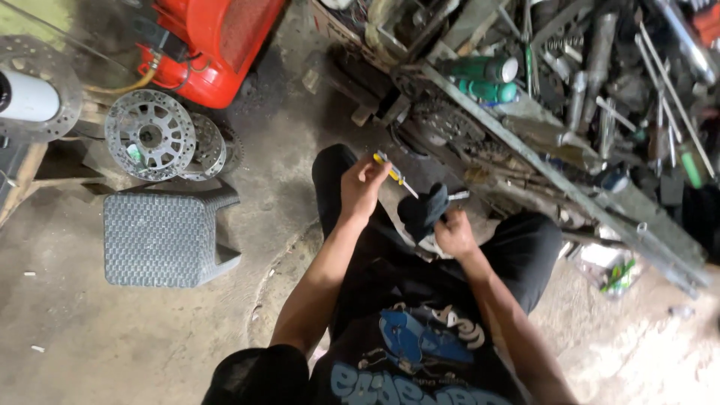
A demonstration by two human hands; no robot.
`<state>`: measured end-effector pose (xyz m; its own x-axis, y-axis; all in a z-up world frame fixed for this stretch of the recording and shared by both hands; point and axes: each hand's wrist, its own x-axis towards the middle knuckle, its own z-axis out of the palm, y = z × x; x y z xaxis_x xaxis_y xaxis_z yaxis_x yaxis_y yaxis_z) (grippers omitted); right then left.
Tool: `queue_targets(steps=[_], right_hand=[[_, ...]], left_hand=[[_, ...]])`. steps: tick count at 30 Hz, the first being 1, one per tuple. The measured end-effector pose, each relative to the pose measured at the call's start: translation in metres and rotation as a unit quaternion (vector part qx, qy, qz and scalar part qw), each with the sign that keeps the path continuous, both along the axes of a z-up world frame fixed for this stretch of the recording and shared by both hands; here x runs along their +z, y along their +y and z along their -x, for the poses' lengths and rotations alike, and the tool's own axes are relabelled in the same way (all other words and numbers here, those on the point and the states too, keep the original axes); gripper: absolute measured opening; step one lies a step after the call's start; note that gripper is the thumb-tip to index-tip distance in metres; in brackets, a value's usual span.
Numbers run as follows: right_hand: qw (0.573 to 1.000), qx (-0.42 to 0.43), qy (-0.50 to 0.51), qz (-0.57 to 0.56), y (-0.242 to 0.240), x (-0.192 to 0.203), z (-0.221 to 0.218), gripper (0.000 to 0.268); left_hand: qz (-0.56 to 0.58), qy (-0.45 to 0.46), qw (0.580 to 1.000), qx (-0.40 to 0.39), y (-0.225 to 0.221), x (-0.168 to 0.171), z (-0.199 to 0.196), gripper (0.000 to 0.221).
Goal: Cleaning a small metal motorcycle component using a cloth and a thin tool.
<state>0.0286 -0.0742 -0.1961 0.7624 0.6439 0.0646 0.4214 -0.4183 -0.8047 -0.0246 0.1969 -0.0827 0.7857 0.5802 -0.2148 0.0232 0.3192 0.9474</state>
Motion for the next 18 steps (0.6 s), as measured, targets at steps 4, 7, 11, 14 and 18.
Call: queue_targets(steps=[4,7,11,14,18], right_hand=[[0.989,-0.025,0.146,-0.023,0.022,0.042,-0.001,0.008],[0.982,-0.046,0.174,-0.060,0.020,0.034,0.005,0.007],[0.951,-0.055,0.253,-0.167,0.019,0.055,0.005,0.016],[0.938,-0.029,0.263,-0.224,0.022,0.089,0.007,0.022],[0.984,-0.051,0.171,-0.007,0.009,0.072,-0.004,0.018]], left_hand=[[0.022,-0.009,1.000,-0.006,-0.017,-0.007,-0.002,0.018],[0.030,0.007,0.998,-0.060,-0.041,-0.006,-0.002,0.019],[0.034,-0.019,0.993,-0.114,-0.057,0.003,-0.009,0.018],[0.011,-0.009,0.993,-0.117,-0.065,0.014,-0.002,0.018],[-0.058,0.016,0.990,-0.127,-0.069,0.031,-0.010,0.021]])
